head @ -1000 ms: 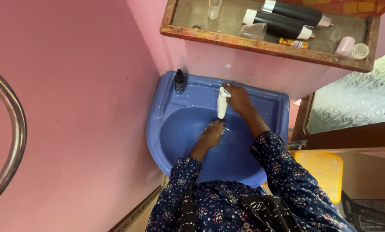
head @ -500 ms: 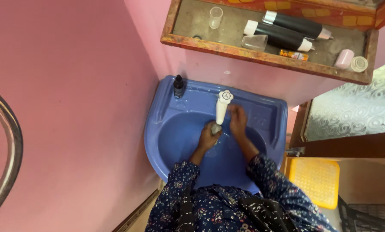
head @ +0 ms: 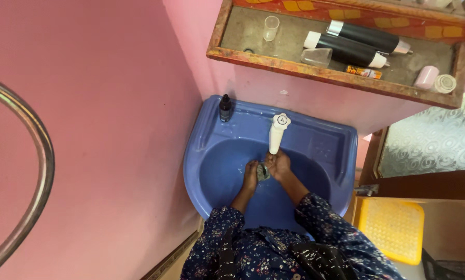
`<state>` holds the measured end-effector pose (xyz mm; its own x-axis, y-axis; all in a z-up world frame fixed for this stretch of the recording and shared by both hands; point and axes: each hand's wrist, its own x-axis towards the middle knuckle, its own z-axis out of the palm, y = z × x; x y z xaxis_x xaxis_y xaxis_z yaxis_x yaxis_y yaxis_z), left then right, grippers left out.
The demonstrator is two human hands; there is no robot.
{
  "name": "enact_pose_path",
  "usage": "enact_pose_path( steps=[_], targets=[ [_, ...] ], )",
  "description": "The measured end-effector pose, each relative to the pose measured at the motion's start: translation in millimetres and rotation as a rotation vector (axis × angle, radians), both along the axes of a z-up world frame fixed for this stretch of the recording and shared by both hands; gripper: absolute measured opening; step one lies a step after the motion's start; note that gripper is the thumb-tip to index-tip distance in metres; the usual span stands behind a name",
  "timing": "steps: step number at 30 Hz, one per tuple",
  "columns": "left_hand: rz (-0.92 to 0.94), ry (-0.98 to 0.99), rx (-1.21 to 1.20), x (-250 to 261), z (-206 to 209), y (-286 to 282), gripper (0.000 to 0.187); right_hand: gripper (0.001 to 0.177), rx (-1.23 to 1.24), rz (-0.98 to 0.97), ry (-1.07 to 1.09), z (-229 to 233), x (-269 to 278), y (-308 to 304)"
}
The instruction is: The person washes a cloth in a blue sink and then uses it to wipe the glass and frame of a window. The person scrubs the textured glass and the wooden frame thoroughly with the wet cloth.
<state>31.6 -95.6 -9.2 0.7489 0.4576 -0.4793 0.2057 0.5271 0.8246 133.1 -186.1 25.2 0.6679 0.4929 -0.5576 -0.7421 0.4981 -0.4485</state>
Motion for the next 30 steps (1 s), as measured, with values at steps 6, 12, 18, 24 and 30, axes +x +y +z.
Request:
enact_pose_path(
  steps=[6, 12, 18, 24, 30],
  targets=[
    [-0.049, 0.048, 0.422, 3.6, 9.2, -17.3, 0.036, 0.035, -0.26, 0.168, -0.402, -2.5, 4.5, 12.3],
    [-0.199, 0.098, 0.483, 6.7, 8.3, -9.8, 0.036, 0.037, -0.608, 0.608, -0.734, 4.5, 3.7, -5.5],
    [-0.404, -0.121, 0.745, 33.1, 19.0, 5.7, 0.032, 0.019, -0.921, 0.66, -1.483, 112.7, 3.0, -39.5],
    [-0.422, 0.148, 0.454, 33.7, 22.3, -23.5, 0.032, 0.04, -1.376, 0.353, -1.865, 164.0, 67.8, -14.3],
    [-0.248, 0.084, -0.167, 5.6, 12.6, -11.3, 0.008, 0.059, -1.564, 0.737, -1.63, 155.8, 95.1, 6.6]
  ],
)
